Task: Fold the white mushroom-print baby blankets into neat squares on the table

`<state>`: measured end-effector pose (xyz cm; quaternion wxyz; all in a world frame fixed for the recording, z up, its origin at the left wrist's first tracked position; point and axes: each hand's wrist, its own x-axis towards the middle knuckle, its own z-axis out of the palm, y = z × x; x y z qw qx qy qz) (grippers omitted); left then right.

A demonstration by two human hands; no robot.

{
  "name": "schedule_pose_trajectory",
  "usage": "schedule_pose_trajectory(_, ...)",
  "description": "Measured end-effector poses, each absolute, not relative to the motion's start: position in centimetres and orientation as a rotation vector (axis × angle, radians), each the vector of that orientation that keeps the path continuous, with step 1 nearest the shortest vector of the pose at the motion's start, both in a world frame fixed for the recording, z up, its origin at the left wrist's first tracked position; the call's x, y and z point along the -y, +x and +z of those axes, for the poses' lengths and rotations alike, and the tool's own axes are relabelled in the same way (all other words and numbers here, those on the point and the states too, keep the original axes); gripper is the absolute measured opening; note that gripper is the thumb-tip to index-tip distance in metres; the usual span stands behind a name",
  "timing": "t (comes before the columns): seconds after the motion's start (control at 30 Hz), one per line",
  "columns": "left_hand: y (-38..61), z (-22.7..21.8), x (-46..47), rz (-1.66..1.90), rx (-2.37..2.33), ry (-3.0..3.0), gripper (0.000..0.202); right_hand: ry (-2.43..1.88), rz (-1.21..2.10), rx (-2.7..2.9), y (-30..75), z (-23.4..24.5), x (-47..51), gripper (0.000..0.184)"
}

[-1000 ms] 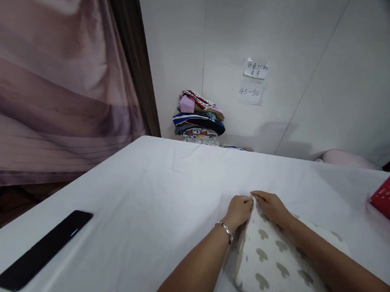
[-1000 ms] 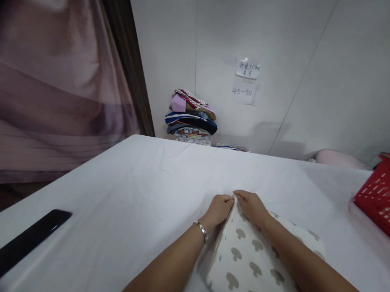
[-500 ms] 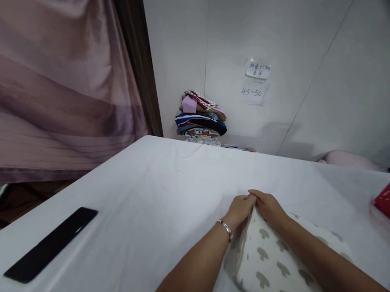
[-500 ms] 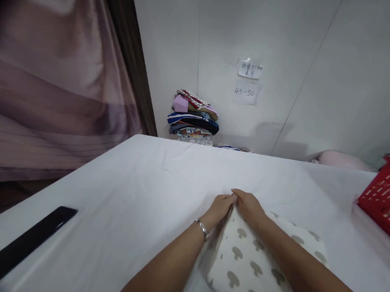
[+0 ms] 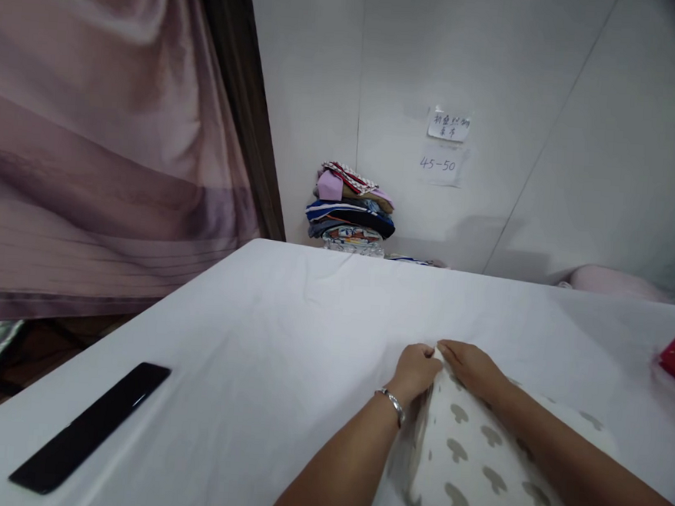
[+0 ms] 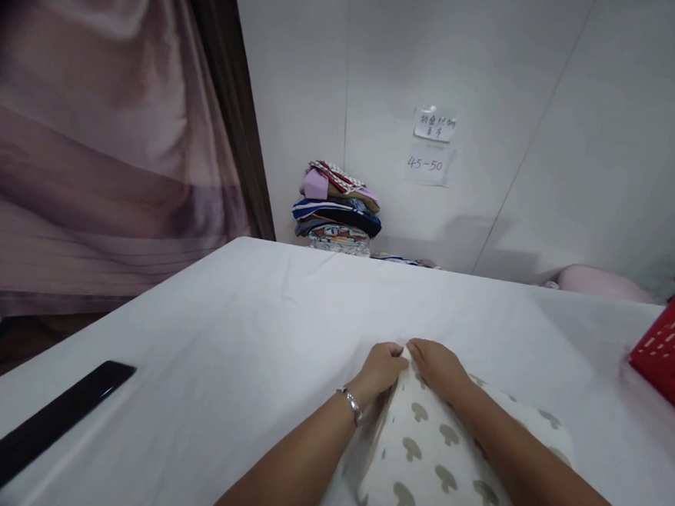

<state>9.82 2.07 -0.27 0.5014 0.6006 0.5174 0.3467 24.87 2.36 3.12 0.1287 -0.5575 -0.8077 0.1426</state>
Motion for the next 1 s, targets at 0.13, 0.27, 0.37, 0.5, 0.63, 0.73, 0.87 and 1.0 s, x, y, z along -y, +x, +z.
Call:
schedule_pose_trajectory(0.13,9.9,-0.3,-2.1,0.852,-1.302,1.489,0.005,-1.563,0.127,2.339,25.2,2.6,-1.4,0.043)
schedule_pose_trajectory(0.27,9.8,-0.3,-2.5,0.808,-1.294,1.368,0.024,-1.509,0.033,2.367,25.5,0.8,-0.5,0.045)
schedule_pose_trajectory(0.37,9.6,-0.5,-2.8,0.800,-1.308,1.312,0.035,-1.515,0.029,2.429,25.6,0.0,-0.4,0.045)
schedule_pose_trajectory(0.5,9.6,-0.8,-3.0,0.811,-1.290,1.284,0.034,-1.571,0.022,2.447,25.6,1.0,0.5,0.045)
schedule_pose_trajectory(0.63,9.8,-1.1,-3.2,0.788,-1.275,1.251,0.033,-1.530,0.027,2.457,24.5,2.0,4.5,0.049)
schedule_pose_trajectory(0.73,9.8,-1.1,-3.3,0.787,-1.275,1.258,0.032,-1.431,0.105,2.568,22.8,1.4,7.8,0.056)
schedule_pose_trajectory(0.87,9.8,-1.0,-3.2,0.790,-1.293,1.253,0.034,-1.440,0.186,2.597,21.8,1.0,9.3,0.057)
schedule_pose_trajectory(1.0,9.8,-1.3,-3.2,0.838,-1.289,1.250,0.035,-1.475,0.237,2.564,22.5,2.0,9.3,0.059)
